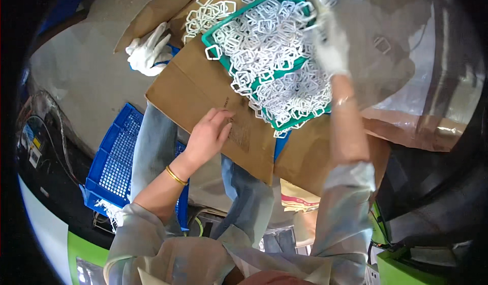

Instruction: Manually assembling white plastic rings onto a rod-like component at a production workstation.

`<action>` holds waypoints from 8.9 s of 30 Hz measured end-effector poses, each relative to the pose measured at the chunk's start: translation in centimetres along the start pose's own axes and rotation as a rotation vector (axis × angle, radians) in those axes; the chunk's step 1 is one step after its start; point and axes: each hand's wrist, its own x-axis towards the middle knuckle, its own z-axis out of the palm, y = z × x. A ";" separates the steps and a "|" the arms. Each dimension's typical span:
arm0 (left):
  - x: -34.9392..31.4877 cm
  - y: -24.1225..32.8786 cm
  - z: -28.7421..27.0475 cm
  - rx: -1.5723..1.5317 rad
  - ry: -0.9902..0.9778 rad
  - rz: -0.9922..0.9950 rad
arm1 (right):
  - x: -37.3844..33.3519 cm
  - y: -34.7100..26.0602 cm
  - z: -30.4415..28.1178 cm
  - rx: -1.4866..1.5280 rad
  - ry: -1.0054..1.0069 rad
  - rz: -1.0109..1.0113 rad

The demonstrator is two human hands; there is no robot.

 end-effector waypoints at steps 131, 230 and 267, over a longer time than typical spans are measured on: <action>-37.8 20.3 -6.3 -1.026 0.069 -0.424 | -28.5 -19.9 -49.0 0.253 0.472 -0.362; -24.5 -5.2 -15.7 -0.063 0.408 -0.185 | -59.5 -6.1 0.2 1.454 -0.321 1.119; -33.5 16.1 -27.3 -0.945 0.623 0.236 | -56.7 -18.9 -24.1 1.535 -0.413 0.806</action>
